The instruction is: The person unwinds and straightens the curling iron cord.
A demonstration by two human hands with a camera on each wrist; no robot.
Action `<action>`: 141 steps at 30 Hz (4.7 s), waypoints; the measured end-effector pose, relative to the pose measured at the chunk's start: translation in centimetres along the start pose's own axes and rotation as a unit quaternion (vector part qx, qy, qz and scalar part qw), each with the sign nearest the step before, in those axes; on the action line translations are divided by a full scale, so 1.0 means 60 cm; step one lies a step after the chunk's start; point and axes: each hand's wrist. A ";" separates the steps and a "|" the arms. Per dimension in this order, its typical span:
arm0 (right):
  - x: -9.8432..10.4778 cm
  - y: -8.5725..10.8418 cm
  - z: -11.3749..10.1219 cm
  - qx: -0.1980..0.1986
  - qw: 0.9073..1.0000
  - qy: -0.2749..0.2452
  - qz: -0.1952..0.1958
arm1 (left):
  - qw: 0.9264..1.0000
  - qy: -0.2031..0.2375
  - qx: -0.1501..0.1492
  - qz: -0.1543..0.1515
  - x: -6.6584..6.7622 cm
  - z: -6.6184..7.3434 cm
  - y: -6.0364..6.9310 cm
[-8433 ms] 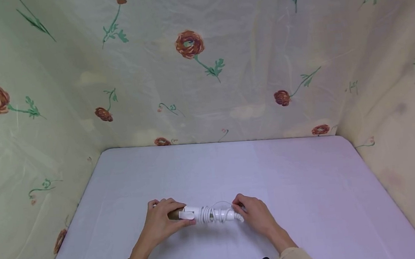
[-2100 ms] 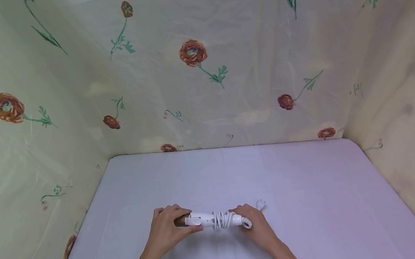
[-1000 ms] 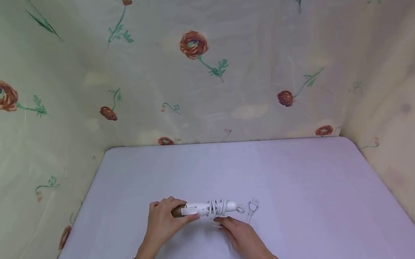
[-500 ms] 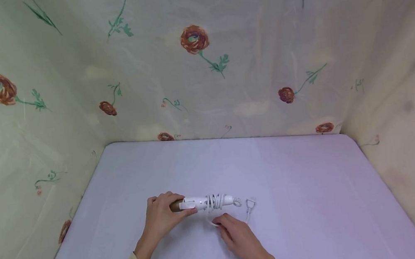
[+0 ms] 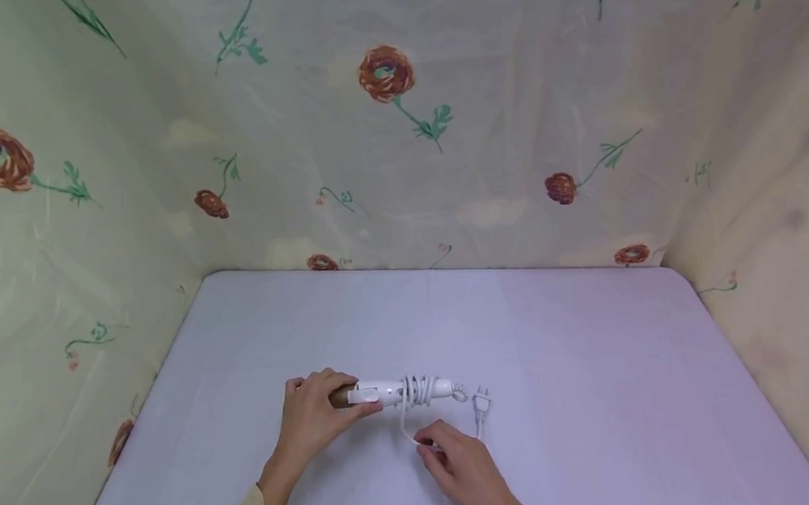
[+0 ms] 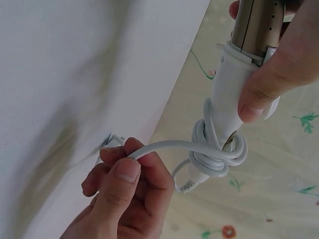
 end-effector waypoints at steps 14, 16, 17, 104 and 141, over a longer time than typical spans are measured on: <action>0.010 0.003 -0.028 0.028 0.999 0.017 0.019 | 1.000 0.003 0.007 0.004 -0.002 -0.002 0.002; 0.012 0.004 -0.032 0.034 0.999 0.015 0.026 | 1.000 0.006 0.010 -0.002 -0.003 -0.002 0.003; 0.013 0.005 -0.033 0.034 0.999 0.014 0.028 | 1.000 0.007 0.011 -0.004 -0.004 -0.003 0.003; 0.115 -0.096 -0.050 0.097 0.991 0.083 0.038 | 0.997 0.009 -0.062 -0.043 -0.005 -0.014 0.008; 0.103 -0.099 0.018 0.023 0.995 0.090 0.039 | 0.996 0.039 -0.073 -0.043 0.006 -0.015 0.009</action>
Point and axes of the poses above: each hand's wrist, its own y-axis away from the middle knuckle, its own x-axis out of the back of the hand, z = x × y, and after that the axes turned 10 degrees about -y, right-handed
